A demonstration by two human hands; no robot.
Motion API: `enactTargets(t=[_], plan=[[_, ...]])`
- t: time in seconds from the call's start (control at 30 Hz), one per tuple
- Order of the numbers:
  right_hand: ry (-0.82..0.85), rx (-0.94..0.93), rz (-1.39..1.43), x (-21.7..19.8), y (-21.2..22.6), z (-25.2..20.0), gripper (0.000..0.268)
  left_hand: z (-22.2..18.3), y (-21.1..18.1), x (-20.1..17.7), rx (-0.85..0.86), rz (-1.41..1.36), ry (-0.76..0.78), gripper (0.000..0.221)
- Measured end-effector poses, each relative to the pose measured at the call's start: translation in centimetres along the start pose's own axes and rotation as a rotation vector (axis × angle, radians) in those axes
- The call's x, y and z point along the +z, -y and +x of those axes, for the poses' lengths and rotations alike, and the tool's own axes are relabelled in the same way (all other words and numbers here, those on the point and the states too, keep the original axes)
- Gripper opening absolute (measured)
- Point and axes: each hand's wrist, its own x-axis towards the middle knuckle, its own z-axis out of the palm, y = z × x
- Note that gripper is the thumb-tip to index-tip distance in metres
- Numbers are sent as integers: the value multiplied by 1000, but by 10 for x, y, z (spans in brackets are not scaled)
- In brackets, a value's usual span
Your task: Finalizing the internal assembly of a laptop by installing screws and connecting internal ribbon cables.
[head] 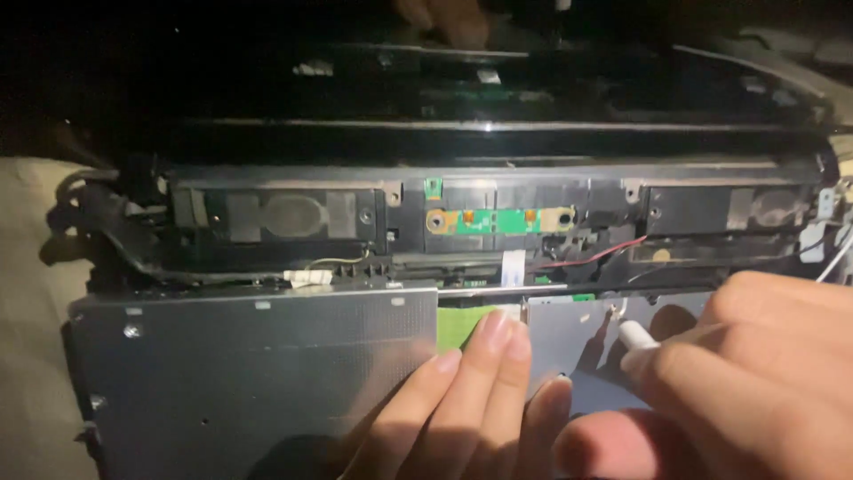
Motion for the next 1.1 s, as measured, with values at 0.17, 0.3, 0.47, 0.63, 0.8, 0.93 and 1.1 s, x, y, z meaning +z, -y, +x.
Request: enactTargets(t=[0.17, 0.3, 0.47, 0.63, 0.8, 0.93, 1.1], plan=[[192, 141, -63, 2, -14, -13, 61, 3, 8, -8, 94, 55, 65, 21], [437, 121, -137, -7, -38, -27, 44, 7, 3, -19, 34, 15, 131, 25], [-23, -26, 38, 2, -4, 7, 57, 5, 2, -21, 70, -35, 153, 24], [282, 600, 110, -1, 4, 14, 33, 5, 4, -23, 36, -185, 180, 38], [120, 273, -146, 0, 2, 3, 56, 6, 5, -23, 45, -148, 145, 16], [-133, 78, -114, 2, 3, -9, 48, 4, 8, -23, 70, -141, 157, 21], [-110, -107, 5, -5, -23, -18, 74, 1, 6, -21, 76, -149, 128, 36]])
